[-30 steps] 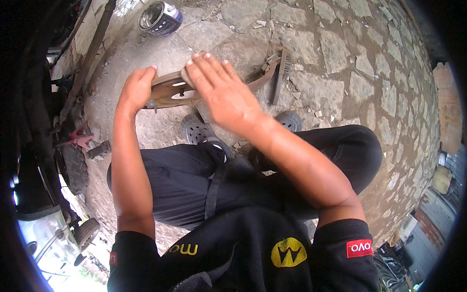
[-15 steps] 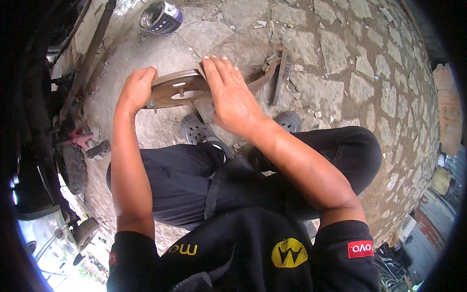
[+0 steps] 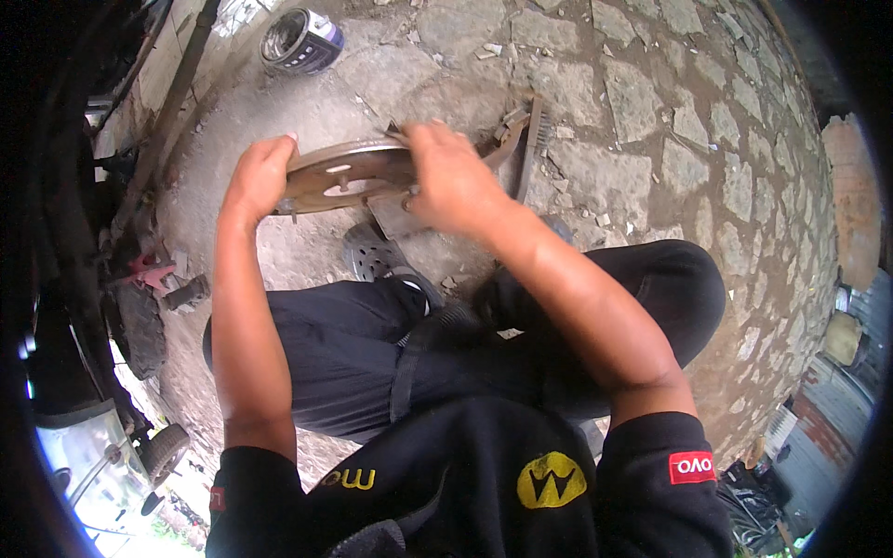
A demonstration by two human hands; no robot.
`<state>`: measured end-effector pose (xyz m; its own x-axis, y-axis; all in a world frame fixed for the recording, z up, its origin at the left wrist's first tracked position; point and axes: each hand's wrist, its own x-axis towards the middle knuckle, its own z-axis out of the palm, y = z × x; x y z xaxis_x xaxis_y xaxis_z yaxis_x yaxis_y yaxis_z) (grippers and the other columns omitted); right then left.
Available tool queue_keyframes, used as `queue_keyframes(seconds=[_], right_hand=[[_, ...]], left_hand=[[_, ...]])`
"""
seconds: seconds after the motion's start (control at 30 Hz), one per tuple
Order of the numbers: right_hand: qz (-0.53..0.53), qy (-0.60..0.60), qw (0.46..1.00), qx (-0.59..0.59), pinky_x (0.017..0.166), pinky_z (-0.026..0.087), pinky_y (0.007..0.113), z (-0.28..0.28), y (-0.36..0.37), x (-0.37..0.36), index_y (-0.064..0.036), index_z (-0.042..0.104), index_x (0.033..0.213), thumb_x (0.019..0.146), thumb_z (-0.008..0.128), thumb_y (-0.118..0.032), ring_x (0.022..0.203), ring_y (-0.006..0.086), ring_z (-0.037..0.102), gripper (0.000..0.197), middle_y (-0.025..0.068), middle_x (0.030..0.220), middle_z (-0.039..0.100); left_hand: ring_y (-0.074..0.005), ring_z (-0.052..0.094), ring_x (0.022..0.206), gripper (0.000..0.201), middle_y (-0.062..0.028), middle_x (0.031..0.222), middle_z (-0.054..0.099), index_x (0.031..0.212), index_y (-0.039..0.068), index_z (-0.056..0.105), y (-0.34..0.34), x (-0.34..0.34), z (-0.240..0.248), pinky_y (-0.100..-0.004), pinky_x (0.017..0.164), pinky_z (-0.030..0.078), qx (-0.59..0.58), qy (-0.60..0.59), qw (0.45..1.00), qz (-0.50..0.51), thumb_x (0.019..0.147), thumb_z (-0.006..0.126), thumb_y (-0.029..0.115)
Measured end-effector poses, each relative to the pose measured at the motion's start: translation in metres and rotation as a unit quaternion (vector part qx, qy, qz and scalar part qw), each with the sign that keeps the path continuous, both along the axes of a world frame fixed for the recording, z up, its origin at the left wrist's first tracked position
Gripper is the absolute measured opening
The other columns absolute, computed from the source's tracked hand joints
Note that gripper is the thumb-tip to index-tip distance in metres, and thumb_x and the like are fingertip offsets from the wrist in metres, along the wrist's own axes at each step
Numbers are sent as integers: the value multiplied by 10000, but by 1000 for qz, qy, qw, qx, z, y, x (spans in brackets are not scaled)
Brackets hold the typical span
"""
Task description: The person sits on the ground and scrubs a circular metal part with a small abrasive block, then flips it over and continues scrubbing. The person also scrubs a rectangular metal bracket with the same abrasive block.
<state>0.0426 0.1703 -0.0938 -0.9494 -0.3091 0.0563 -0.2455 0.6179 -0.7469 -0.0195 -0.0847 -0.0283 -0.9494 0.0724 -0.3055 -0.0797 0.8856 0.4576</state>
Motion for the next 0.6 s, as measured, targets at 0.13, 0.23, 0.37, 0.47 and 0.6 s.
queue_keyframes(seconds=[0.13, 0.23, 0.37, 0.47, 0.6], right_hand=[[43, -78, 995, 53, 1048, 438, 468, 0, 9, -13, 67, 461, 1337, 721, 561, 65, 1236, 475, 536, 624, 320, 1225, 594], [25, -155, 987, 15, 1019, 443, 475, 6, 17, -14, 59, 495, 1248, 741, 518, 59, 1238, 454, 542, 507, 318, 1227, 591], [71, -115, 991, 2, 1032, 442, 458, 7, 16, -17, 49, 490, 1286, 746, 505, 53, 1260, 443, 535, 540, 306, 1249, 590], [49, -187, 973, 123, 1078, 426, 445, -4, 21, -25, 42, 436, 1403, 738, 500, 56, 1315, 420, 508, 668, 282, 1347, 562], [94, 33, 995, 14, 1100, 420, 442, 9, 15, -14, 22, 403, 1456, 754, 490, 70, 1354, 394, 489, 710, 288, 1406, 530]], left_hand=[[-421, 602, 782, 520, -327, 832, 598, 823, -82, 589, -2, 2, -2, -473, 800, 458, 5, 2, 1000, 10, 971, 439, 393], [-428, 614, 801, 520, -331, 842, 603, 830, -81, 601, 2, 3, 1, -478, 808, 459, 3, 17, 1000, -4, 970, 439, 392], [-450, 628, 840, 520, -344, 875, 609, 852, -87, 615, 1, -4, 5, -487, 825, 458, -13, -21, 1000, 8, 969, 437, 388], [-465, 625, 854, 523, -346, 889, 611, 861, -94, 612, -2, 5, 1, -486, 834, 458, 0, 2, 1000, 0, 968, 435, 387], [-480, 618, 874, 511, -342, 894, 617, 857, -93, 609, 9, 1, 10, -484, 850, 462, -9, -13, 1000, -6, 971, 433, 373]])
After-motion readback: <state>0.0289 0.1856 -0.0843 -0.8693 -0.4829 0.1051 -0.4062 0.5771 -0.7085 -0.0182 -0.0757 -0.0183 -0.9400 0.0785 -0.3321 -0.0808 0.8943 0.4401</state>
